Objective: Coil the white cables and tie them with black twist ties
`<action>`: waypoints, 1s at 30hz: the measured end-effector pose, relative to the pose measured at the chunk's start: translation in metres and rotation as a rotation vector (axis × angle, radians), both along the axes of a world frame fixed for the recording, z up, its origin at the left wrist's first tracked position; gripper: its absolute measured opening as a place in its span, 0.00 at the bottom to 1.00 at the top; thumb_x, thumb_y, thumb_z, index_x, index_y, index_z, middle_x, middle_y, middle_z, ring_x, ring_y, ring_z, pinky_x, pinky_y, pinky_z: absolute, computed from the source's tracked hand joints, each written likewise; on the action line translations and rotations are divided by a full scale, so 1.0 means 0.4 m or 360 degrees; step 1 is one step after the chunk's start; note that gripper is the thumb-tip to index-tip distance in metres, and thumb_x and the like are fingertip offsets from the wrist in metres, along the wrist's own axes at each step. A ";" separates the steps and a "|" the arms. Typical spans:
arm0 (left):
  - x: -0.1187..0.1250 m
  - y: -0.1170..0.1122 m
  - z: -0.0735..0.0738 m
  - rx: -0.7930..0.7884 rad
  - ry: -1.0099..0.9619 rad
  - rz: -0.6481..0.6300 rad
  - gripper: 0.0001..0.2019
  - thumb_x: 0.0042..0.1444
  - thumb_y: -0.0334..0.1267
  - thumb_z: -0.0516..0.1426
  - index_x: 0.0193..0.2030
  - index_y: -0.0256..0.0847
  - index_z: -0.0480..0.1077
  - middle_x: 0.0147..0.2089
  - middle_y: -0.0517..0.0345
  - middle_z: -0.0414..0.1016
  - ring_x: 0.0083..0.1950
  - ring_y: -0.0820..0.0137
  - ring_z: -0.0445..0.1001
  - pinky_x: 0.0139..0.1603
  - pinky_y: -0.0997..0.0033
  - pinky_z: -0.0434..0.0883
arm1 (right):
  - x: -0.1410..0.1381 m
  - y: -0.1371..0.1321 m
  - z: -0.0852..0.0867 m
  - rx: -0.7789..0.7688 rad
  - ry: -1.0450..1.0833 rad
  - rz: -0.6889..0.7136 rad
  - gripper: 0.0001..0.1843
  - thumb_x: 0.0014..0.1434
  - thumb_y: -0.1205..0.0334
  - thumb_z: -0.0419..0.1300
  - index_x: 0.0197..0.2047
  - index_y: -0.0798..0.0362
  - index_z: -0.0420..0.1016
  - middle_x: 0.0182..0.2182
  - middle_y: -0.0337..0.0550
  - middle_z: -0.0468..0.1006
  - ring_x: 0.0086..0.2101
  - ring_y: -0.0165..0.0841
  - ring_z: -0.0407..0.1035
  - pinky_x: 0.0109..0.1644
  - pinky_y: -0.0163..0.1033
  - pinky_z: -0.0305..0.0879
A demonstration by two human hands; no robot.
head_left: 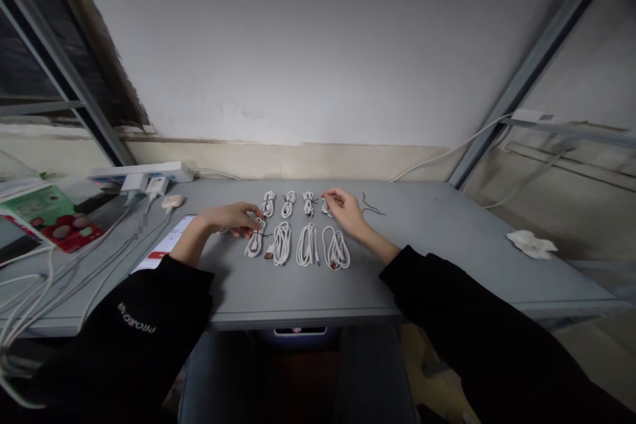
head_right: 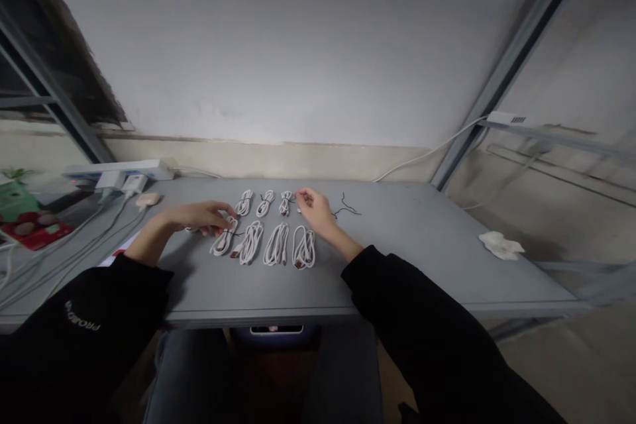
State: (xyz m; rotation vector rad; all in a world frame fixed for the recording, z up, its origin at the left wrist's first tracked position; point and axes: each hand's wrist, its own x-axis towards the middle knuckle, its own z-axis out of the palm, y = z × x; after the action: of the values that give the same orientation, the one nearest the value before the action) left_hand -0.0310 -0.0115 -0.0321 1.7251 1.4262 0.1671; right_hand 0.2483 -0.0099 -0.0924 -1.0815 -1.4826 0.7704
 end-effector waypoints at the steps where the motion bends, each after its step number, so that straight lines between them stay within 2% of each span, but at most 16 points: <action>1: 0.000 -0.001 0.000 0.0001 -0.0020 -0.0001 0.25 0.33 0.46 0.65 0.41 0.40 0.70 0.22 0.61 0.72 0.28 0.68 0.70 0.27 0.73 0.61 | 0.000 -0.001 0.000 0.0010 -0.0015 -0.0003 0.06 0.59 0.60 0.56 0.34 0.53 0.71 0.22 0.36 0.70 0.25 0.29 0.65 0.32 0.37 0.63; 7: 0.006 -0.009 -0.003 0.0033 -0.0098 -0.0022 0.22 0.32 0.45 0.66 0.37 0.41 0.71 0.21 0.66 0.65 0.24 0.72 0.64 0.25 0.73 0.60 | 0.003 0.001 -0.004 0.0108 -0.0080 -0.0016 0.07 0.59 0.59 0.56 0.33 0.53 0.71 0.23 0.37 0.70 0.25 0.29 0.65 0.31 0.37 0.60; 11: 0.012 -0.019 0.002 0.0069 -0.0113 -0.0060 0.22 0.33 0.46 0.65 0.36 0.41 0.72 0.22 0.65 0.66 0.25 0.72 0.64 0.25 0.72 0.61 | 0.005 0.006 -0.009 0.0124 -0.0125 -0.0038 0.07 0.60 0.58 0.56 0.34 0.53 0.71 0.23 0.37 0.70 0.24 0.29 0.64 0.30 0.36 0.59; 15: 0.012 -0.018 0.007 0.0170 -0.0042 -0.0076 0.19 0.36 0.48 0.64 0.34 0.40 0.73 0.20 0.65 0.63 0.21 0.74 0.58 0.22 0.73 0.54 | 0.008 0.010 -0.012 0.0146 -0.0164 -0.0029 0.10 0.60 0.55 0.56 0.34 0.52 0.71 0.23 0.37 0.70 0.24 0.30 0.65 0.30 0.36 0.59; 19: 0.015 -0.002 -0.005 0.0560 -0.0033 0.0031 0.16 0.43 0.51 0.59 0.30 0.39 0.73 0.20 0.64 0.60 0.22 0.74 0.57 0.24 0.73 0.52 | 0.009 0.011 -0.013 0.0183 -0.0142 -0.0057 0.12 0.58 0.52 0.56 0.34 0.53 0.72 0.23 0.38 0.71 0.24 0.30 0.65 0.30 0.36 0.60; 23: 0.042 0.002 -0.022 0.0982 0.0084 0.0076 0.20 0.50 0.56 0.55 0.27 0.39 0.71 0.20 0.63 0.57 0.25 0.72 0.58 0.27 0.71 0.54 | 0.009 0.009 -0.013 0.0197 -0.0173 -0.0065 0.12 0.58 0.53 0.55 0.34 0.53 0.72 0.22 0.37 0.70 0.23 0.30 0.63 0.28 0.36 0.57; 27: 0.086 -0.025 -0.030 0.1215 0.0316 0.0010 0.24 0.54 0.60 0.52 0.26 0.39 0.74 0.24 0.55 0.66 0.33 0.64 0.68 0.36 0.65 0.62 | 0.008 0.001 -0.010 0.0227 -0.0287 -0.0104 0.11 0.59 0.55 0.54 0.35 0.53 0.73 0.22 0.37 0.69 0.22 0.29 0.61 0.28 0.36 0.56; 30: 0.115 -0.051 -0.036 0.1355 0.0499 -0.0062 0.25 0.54 0.61 0.53 0.26 0.39 0.75 0.29 0.48 0.70 0.43 0.56 0.70 0.47 0.57 0.63 | 0.006 -0.006 -0.007 0.0264 -0.0383 -0.0139 0.12 0.60 0.55 0.54 0.36 0.53 0.73 0.22 0.37 0.69 0.22 0.29 0.60 0.28 0.36 0.55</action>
State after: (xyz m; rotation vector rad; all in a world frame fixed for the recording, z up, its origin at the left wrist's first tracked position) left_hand 0.0151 -0.0320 -0.0465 2.5498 1.6745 0.5664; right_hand 0.2508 -0.0122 -0.0954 -1.1334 -1.6578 0.4592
